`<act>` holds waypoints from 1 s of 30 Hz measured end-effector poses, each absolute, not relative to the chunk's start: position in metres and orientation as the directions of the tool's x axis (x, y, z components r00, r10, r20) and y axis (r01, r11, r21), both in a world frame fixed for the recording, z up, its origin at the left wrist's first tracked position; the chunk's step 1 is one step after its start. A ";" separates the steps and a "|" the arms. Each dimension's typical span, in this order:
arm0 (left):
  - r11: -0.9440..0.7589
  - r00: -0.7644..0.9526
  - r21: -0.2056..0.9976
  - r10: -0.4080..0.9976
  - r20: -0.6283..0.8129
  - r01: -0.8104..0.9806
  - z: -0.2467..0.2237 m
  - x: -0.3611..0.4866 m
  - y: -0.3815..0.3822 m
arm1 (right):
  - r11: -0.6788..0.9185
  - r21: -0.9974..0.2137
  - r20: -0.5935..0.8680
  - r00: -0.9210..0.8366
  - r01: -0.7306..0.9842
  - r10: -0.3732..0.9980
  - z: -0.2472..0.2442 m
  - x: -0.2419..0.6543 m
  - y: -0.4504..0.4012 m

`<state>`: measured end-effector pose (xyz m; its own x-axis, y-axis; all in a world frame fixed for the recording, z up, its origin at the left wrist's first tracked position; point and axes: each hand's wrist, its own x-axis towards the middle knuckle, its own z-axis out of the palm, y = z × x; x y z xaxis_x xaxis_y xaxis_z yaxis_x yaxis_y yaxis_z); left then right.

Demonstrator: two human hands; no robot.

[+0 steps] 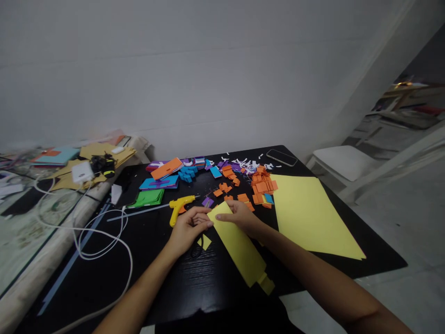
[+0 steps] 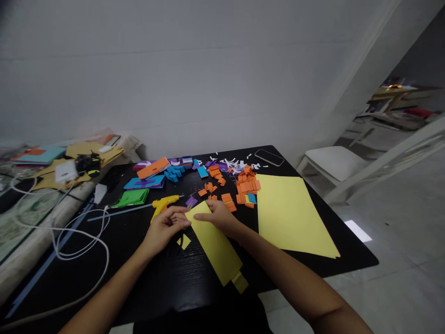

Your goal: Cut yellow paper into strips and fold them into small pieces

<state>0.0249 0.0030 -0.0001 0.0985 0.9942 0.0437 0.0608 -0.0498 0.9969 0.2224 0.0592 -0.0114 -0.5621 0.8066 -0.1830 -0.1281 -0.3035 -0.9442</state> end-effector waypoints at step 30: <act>-0.096 0.097 0.976 0.992 0.079 0.193 -0.001 0.024 0.003 | -0.175 -0.985 -0.140 -0.555 -0.010 0.820 -0.006 0.224 0.058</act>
<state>0.0239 0.0029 -0.0011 0.0973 0.9921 0.0787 0.1928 -0.0964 0.9765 0.2240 0.0583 -0.0062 -0.5551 0.8199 -0.1400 -0.0099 -0.1748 -0.9846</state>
